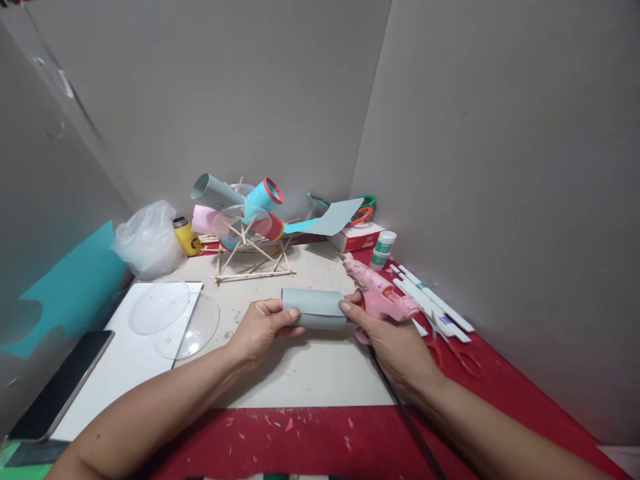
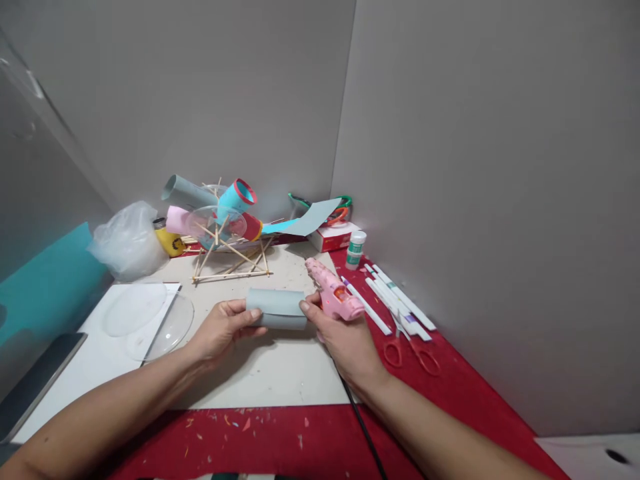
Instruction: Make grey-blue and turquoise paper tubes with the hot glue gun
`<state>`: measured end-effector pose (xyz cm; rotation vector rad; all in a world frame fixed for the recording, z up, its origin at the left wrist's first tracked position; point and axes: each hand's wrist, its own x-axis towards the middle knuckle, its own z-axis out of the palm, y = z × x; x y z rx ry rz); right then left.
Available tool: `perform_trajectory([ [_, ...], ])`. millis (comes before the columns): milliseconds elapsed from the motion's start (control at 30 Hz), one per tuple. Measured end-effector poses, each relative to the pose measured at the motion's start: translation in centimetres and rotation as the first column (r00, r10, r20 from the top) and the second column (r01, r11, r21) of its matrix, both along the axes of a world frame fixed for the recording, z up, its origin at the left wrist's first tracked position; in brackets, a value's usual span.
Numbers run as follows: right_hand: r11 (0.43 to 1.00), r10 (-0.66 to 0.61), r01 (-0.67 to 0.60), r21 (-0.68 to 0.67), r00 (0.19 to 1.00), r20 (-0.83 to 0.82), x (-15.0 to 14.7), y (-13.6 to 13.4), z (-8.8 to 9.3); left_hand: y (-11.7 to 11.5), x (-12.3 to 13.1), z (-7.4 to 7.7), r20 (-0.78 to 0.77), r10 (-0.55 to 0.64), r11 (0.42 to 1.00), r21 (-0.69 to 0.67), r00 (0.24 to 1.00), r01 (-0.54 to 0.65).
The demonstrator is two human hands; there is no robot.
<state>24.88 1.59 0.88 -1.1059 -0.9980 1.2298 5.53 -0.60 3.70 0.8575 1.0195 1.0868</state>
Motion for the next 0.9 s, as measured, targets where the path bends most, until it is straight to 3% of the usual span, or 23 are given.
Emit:
perform_trajectory([
  [367, 0.999, 0.037, -0.036, -0.032, 0.999, 0.011, 0.0, -0.4, 0.5, -0.4, 0.0, 0.1, 0.022, -0.017, 1.000, 0.013, 1.000, 0.017],
  [700, 0.999, -0.045, 0.038, 0.029, 0.961, 0.273, 0.7, -0.9, 0.3, -0.6, 0.0, -0.3, 0.053, -0.069, 0.997, 0.030, 0.996, 0.067],
  [900, 0.996, -0.088, 0.081, 0.037, 0.946, 0.313, 0.7, -1.1, 0.4, -0.5, -0.2, -0.6, 0.062, -0.029, 1.000, 0.004, 0.998, 0.029],
])
